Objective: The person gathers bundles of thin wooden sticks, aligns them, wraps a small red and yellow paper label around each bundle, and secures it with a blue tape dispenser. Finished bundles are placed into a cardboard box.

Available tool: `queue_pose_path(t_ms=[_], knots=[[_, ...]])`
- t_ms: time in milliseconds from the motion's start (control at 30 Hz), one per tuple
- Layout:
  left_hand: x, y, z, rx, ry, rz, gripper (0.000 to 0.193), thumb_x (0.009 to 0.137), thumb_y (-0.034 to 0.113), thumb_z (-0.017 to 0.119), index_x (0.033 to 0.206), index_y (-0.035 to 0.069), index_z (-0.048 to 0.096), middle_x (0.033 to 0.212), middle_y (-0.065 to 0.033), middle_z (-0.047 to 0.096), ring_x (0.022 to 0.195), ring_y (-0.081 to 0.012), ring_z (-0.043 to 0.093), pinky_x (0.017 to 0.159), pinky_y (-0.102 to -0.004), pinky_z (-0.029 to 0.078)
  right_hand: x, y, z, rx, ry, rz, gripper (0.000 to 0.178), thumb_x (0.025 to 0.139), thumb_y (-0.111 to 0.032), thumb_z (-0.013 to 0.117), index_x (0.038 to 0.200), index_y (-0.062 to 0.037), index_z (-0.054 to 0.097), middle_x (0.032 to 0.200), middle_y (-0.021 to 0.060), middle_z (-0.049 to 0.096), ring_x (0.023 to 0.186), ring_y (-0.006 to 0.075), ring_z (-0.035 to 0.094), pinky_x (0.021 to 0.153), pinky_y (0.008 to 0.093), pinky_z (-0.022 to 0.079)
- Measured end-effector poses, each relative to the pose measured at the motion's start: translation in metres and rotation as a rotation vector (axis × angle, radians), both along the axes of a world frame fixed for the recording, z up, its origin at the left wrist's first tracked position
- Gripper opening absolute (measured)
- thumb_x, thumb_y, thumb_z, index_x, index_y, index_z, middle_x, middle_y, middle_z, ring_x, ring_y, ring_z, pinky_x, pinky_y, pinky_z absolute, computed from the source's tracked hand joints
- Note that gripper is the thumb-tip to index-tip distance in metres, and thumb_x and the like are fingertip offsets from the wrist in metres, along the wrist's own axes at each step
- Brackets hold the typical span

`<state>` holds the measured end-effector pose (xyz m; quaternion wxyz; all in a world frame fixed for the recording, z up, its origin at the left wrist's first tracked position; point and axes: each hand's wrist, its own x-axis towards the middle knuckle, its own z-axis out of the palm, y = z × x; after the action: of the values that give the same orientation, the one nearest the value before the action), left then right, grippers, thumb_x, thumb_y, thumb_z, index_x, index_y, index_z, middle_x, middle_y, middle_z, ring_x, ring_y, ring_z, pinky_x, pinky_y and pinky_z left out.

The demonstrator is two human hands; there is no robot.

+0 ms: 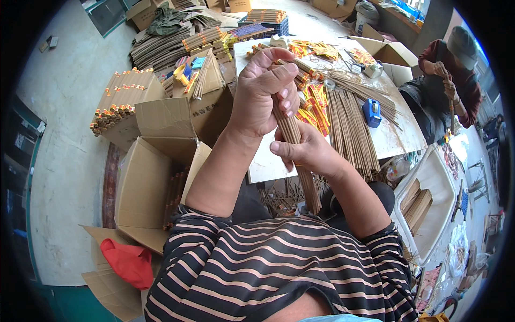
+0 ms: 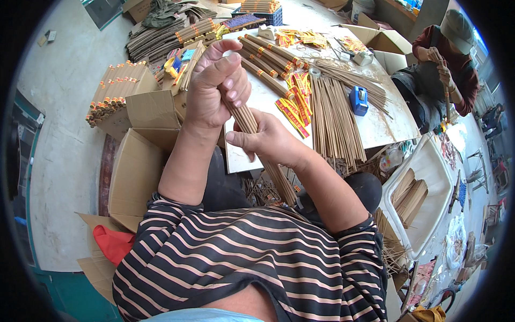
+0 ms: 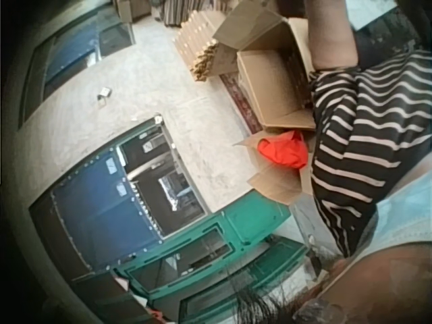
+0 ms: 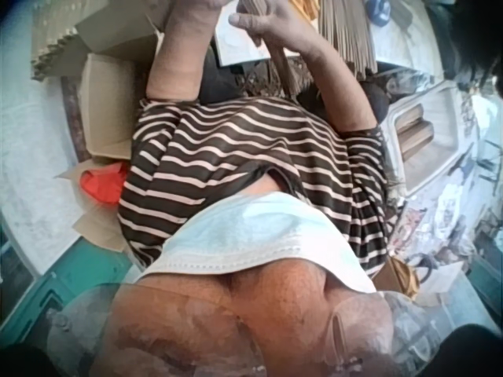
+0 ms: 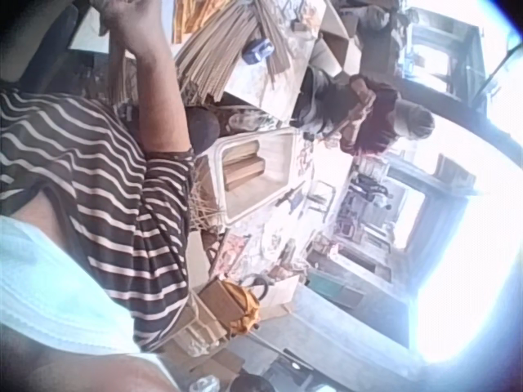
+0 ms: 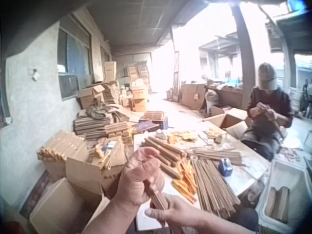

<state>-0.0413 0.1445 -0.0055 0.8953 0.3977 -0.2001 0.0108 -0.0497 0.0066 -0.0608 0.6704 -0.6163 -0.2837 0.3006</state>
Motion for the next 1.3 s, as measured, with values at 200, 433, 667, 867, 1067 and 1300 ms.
queue_pose_path(t_ms=[200,433,667,867,1067,1300], knots=[[0.003,-0.003,-0.014,0.062,0.05,0.221,0.018,0.083,0.006,0.056,0.1,0.005,0.051,0.054,0.0015,0.041,0.04,-0.0082,0.041,0.037,-0.0241,0.036,-0.006,0.005,-0.009,-0.198,-0.241,-0.232,0.029,0.082,-0.026,0.066,0.089,-0.0043,0.049,0.062,-0.0008,0.048,0.05,0.0065,0.045,0.045,0.0222,0.038],[-0.002,-0.001,-0.012,0.025,-0.009,0.067,0.023,0.081,0.001,0.056,0.102,0.002,0.049,0.054,-0.0005,0.042,0.04,-0.0097,0.042,0.037,-0.0254,0.037,-0.003,0.001,-0.014,-0.127,-0.219,-0.154,0.03,0.081,-0.027,0.067,0.089,-0.0034,0.05,0.065,-0.0011,0.049,0.054,0.007,0.045,0.048,0.0219,0.04],[-0.002,0.002,-0.011,0.013,-0.045,-0.035,0.033,0.08,0.004,0.061,0.108,0.001,0.045,0.057,-0.0037,0.048,0.043,-0.0122,0.048,0.041,-0.0267,0.042,-0.012,0.006,0.01,-0.242,-0.124,-0.173,0.024,0.083,-0.023,0.064,0.085,-0.0034,0.052,0.068,0.0018,0.054,0.058,0.0082,0.051,0.053,0.0234,0.044],[-0.009,-0.005,-0.02,0.047,-0.157,0.216,0.077,0.073,0.028,0.075,0.124,-0.001,0.026,0.083,-0.0098,0.058,0.076,-0.0158,0.058,0.072,-0.0278,0.049,-0.01,0.009,-0.002,-0.168,-0.292,-0.39,0.021,0.083,-0.016,0.062,0.092,-0.0004,0.053,0.07,0.0062,0.058,0.064,0.0124,0.054,0.062,0.0281,0.046],[-0.027,-0.032,-0.038,0.244,-0.082,0.532,0.032,0.079,0.013,0.069,0.098,0.002,0.046,0.081,-0.0035,0.058,0.075,-0.0083,0.056,0.071,-0.0214,0.046,-0.004,0.016,-0.022,-0.125,-0.647,-0.52,0.03,0.077,-0.016,0.063,0.099,-0.0003,0.051,0.083,0.0221,0.062,0.08,0.0378,0.061,0.069,0.0394,0.048],[-0.03,-0.036,0.006,0.524,-0.363,0.66,0.024,0.079,0.016,0.07,0.079,0.005,0.049,0.065,0.0001,0.051,0.063,-0.006,0.05,0.06,-0.0218,0.043,0.001,0.018,0.003,-0.053,-0.983,-0.658,0.029,0.075,-0.016,0.063,0.099,-0.0019,0.056,0.091,0.0202,0.061,0.083,0.0394,0.059,0.069,0.0408,0.048]])
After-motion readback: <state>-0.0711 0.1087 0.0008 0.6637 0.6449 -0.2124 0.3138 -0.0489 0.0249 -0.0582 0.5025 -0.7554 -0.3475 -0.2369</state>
